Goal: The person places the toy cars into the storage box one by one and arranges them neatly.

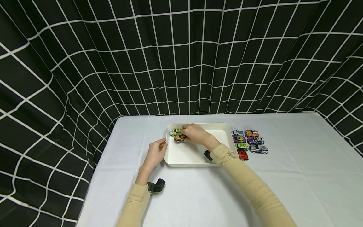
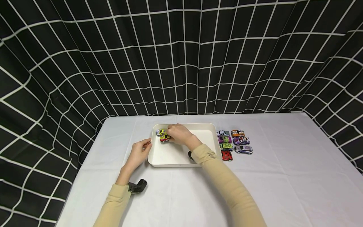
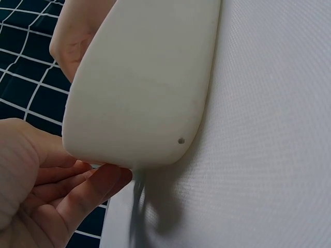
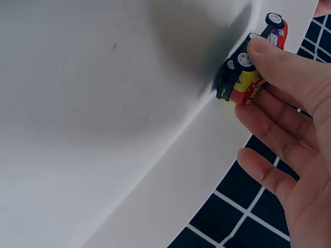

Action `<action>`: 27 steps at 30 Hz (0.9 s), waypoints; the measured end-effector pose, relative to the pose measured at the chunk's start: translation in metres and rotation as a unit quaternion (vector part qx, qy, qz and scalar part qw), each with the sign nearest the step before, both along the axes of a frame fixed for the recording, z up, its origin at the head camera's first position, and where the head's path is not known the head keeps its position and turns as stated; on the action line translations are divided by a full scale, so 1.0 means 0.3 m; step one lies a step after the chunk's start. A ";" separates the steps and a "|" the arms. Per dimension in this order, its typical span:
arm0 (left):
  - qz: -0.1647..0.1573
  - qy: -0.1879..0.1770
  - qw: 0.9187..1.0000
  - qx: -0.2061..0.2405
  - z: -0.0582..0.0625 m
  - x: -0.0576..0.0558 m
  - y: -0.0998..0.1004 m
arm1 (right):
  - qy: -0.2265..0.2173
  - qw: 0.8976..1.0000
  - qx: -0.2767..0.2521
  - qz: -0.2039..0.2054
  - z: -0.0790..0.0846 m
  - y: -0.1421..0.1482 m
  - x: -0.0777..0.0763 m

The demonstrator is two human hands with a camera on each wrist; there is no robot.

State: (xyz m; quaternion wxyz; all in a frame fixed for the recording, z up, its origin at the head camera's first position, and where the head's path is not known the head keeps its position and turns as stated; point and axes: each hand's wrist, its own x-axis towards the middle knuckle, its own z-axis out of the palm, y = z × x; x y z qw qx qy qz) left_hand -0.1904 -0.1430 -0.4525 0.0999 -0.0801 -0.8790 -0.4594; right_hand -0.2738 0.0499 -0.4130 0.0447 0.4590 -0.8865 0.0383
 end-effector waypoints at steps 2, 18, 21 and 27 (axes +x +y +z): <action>0.000 -0.004 1.000 0.000 0.000 0.000 0.000 | -0.002 1.000 -0.001 0.001 -0.004 -0.005 -0.002; -0.004 -0.011 1.000 0.003 0.009 0.001 0.004 | -0.030 0.999 -0.006 -0.015 -0.034 -0.031 -0.014; -0.004 -0.012 1.000 0.002 0.009 0.001 0.004 | -0.023 1.000 -0.004 -0.017 -0.035 -0.038 -0.014; -0.003 -0.015 1.000 0.000 0.008 0.001 0.001 | -0.016 1.000 0.002 -0.021 -0.039 -0.056 -0.014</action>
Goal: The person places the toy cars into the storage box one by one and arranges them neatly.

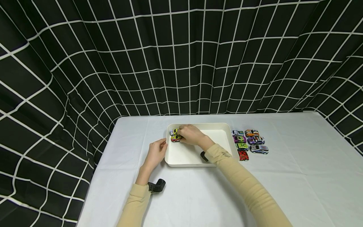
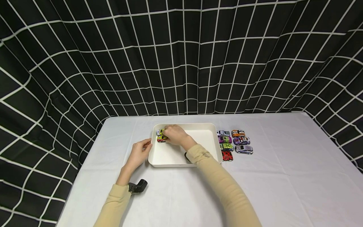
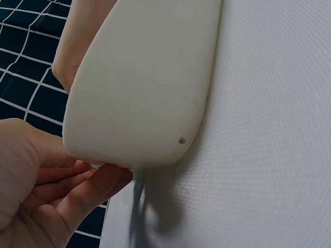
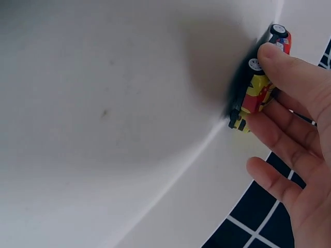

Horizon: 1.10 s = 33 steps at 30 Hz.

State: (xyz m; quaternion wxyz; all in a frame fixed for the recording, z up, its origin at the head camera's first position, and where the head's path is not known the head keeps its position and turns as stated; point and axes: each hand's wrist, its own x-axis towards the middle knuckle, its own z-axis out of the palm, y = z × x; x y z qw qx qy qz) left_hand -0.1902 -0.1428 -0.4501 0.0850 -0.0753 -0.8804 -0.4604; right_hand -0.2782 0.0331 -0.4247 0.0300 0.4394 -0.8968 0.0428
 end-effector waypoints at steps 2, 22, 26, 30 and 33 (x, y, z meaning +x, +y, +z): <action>-0.001 0.001 1.000 -0.001 0.000 0.000 -0.001 | 0.005 1.000 0.004 -0.001 0.000 -0.005 0.002; 0.001 0.008 1.000 -0.010 -0.003 -0.002 0.003 | 0.021 0.999 0.027 -0.014 0.000 -0.029 0.010; -0.001 0.002 1.000 -0.009 -0.003 -0.001 0.001 | 0.024 0.999 0.043 -0.016 0.007 -0.031 0.013; 0.001 -0.009 1.000 -0.001 -0.002 0.002 0.000 | 0.028 0.998 0.052 -0.011 0.023 -0.026 0.021; 0.003 -0.014 1.000 0.000 0.000 0.005 -0.002 | 0.038 0.998 0.051 -0.004 0.037 -0.012 0.029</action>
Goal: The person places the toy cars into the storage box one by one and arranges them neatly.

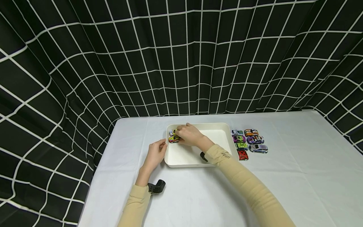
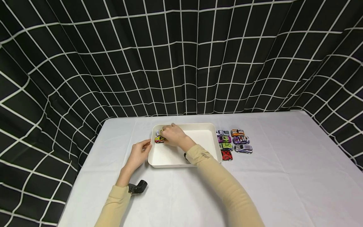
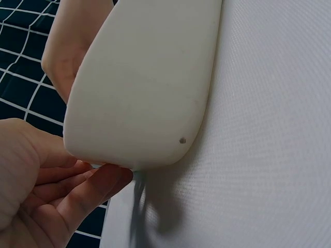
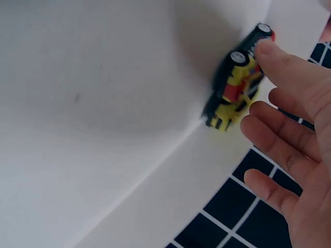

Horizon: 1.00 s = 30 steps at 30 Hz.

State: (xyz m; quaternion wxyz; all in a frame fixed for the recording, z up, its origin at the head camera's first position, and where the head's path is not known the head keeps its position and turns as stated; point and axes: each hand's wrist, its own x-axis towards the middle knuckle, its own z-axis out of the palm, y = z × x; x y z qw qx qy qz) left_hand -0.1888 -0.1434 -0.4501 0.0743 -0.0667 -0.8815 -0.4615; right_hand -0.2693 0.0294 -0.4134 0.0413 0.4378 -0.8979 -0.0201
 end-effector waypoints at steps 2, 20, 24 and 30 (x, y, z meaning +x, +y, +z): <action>0.000 0.000 1.000 0.000 0.002 0.001 0.002 | 0.012 1.000 -0.001 0.005 0.011 0.017 0.007; 0.007 0.006 1.000 -0.004 0.002 0.002 0.006 | 0.058 0.998 0.001 0.031 0.094 0.266 0.062; 0.006 0.010 1.000 -0.004 -0.002 0.003 0.009 | 0.047 0.998 -0.014 0.036 0.095 0.325 0.078; 0.002 0.015 1.000 -0.003 0.000 0.008 0.010 | 0.047 0.998 -0.033 0.035 0.087 0.403 0.102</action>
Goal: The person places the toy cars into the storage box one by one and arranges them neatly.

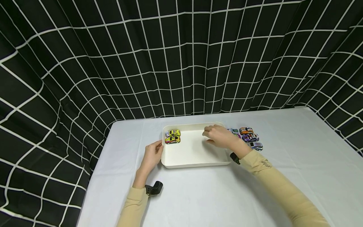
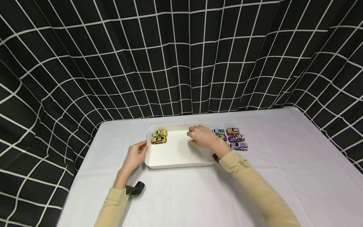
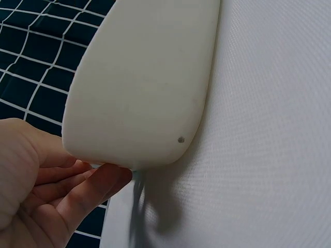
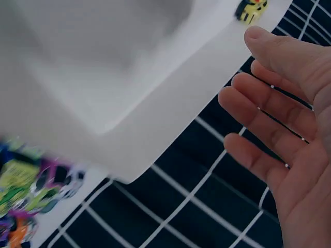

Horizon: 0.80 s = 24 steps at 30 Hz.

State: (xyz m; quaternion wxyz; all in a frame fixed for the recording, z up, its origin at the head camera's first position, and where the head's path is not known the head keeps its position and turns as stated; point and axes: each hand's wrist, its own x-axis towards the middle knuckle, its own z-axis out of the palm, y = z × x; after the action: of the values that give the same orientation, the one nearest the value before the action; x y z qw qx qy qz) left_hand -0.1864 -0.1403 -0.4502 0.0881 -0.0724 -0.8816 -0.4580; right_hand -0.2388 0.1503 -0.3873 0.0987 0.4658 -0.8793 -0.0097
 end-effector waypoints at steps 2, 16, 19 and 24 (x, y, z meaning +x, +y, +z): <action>0.000 -0.002 1.000 0.001 -0.001 0.001 -0.002 | -0.002 1.000 -0.008 -0.006 -0.002 0.025 0.009; 0.005 -0.013 1.000 0.015 0.003 0.002 0.000 | -0.002 0.995 -0.065 -0.075 -0.034 0.234 0.057; 0.005 -0.009 1.000 0.012 0.002 0.001 0.000 | 0.006 0.994 -0.076 -0.083 -0.046 0.274 0.070; 0.003 -0.004 1.000 0.009 0.002 0.001 0.000 | 0.025 0.991 -0.103 -0.077 -0.073 0.341 0.085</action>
State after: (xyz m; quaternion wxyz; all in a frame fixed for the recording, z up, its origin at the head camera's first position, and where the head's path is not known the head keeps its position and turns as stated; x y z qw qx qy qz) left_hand -0.1861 -0.1402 -0.4495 0.0869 -0.0671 -0.8778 -0.4663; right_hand -0.2132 0.2525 -0.4093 0.1667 0.3835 -0.9063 0.0616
